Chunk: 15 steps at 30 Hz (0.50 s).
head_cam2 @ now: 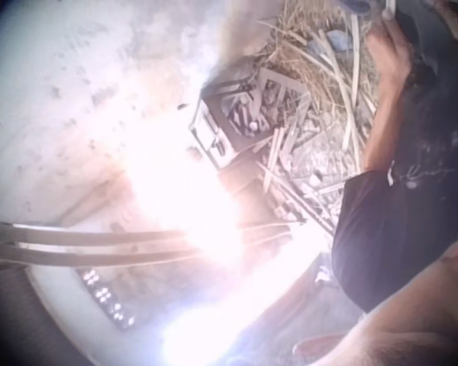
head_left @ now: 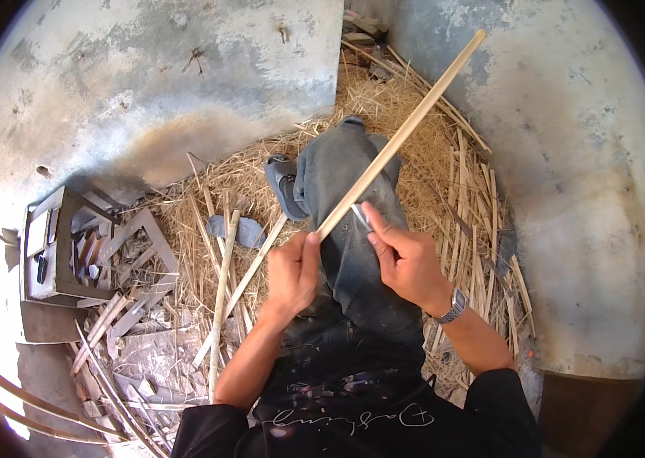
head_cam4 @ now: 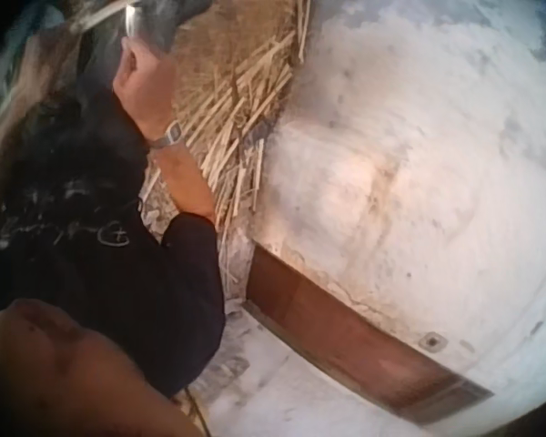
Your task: The person scrapes a wooden strip using a small knife, splits a wooden piece lengthwise with a large knife, and scrapes another wooden strip using the small knife.
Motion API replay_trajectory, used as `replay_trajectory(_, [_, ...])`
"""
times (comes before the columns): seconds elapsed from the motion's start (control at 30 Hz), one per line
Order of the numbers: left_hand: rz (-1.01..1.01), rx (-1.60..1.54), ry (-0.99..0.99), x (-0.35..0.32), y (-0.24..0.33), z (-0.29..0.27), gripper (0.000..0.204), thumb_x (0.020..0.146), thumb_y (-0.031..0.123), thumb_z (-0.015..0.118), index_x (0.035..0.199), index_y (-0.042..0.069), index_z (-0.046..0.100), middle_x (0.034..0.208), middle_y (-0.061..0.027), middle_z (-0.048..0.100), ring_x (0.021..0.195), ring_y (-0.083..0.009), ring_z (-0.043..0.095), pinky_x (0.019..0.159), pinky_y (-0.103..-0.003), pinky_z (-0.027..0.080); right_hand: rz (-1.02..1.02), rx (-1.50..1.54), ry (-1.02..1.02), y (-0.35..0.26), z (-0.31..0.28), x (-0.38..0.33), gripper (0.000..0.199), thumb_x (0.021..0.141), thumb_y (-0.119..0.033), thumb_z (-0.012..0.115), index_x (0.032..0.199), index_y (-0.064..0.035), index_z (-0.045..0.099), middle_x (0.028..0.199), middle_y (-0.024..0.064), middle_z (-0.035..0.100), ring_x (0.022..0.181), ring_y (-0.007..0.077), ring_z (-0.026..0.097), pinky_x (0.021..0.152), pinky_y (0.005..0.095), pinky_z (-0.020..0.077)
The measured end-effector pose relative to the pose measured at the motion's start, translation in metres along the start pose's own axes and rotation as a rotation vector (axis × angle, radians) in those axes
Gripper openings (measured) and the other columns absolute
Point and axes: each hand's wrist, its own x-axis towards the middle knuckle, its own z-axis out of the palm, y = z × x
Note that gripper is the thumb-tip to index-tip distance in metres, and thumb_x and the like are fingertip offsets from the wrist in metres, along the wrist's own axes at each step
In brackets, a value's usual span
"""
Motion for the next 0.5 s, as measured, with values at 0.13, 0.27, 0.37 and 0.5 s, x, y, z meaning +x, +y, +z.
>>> replay_trajectory(0.13, [0.084, 0.09, 0.039, -0.005, 0.002, -0.015, 0.041, 0.107, 0.021, 0.055, 0.071, 0.001, 0.051, 0.053, -0.0157, 0.047, 0.043, -0.0276, 0.045, 0.047, -0.042, 0.037, 0.083, 0.067, 0.19, 0.0, -0.001, 0.003, 0.045, 0.096, -0.001, 0.067, 0.141, -0.0065, 0.063, 0.069, 0.0141, 0.061, 0.05, 0.012, 0.041, 0.049, 0.029, 0.0383])
replay_trajectory(0.27, [0.177, 0.202, 0.023, -0.004, -0.004, -0.019, 0.038, 0.105, 0.018, 0.056, 0.072, 0.002, 0.051, 0.053, -0.0177, 0.047, 0.041, -0.0344, 0.043, 0.045, -0.043, 0.036, 0.14, 0.015, 0.146, 0.001, -0.005, 0.007, 0.043, 0.097, -0.001, 0.066, 0.139, -0.0055, 0.064, 0.071, 0.014, 0.064, 0.053, 0.0085, 0.039, 0.049, 0.0277, 0.0387])
replay_trajectory(0.37, [0.184, 0.215, 0.028, -0.002, -0.003, -0.017, 0.038, 0.105, 0.018, 0.056, 0.071, 0.001, 0.051, 0.053, -0.0171, 0.045, 0.043, -0.0327, 0.042, 0.046, -0.042, 0.035, 0.086, -0.012, 0.167, 0.006, 0.002, 0.008, 0.044, 0.096, 0.001, 0.066, 0.139, -0.0045, 0.063, 0.073, 0.016, 0.066, 0.05, 0.0127, 0.042, 0.049, 0.0287, 0.0393])
replay_trajectory(0.5, [0.155, 0.195, 0.012, 0.002, 0.0, -0.013, 0.04, 0.105, 0.019, 0.055, 0.07, 0.001, 0.049, 0.053, -0.0161, 0.043, 0.044, -0.0311, 0.041, 0.048, -0.042, 0.035, 0.023, 0.018, 0.215, 0.011, 0.006, 0.008, 0.045, 0.095, 0.002, 0.066, 0.139, -0.0028, 0.063, 0.074, 0.0191, 0.065, 0.048, 0.0171, 0.044, 0.049, 0.0297, 0.0383])
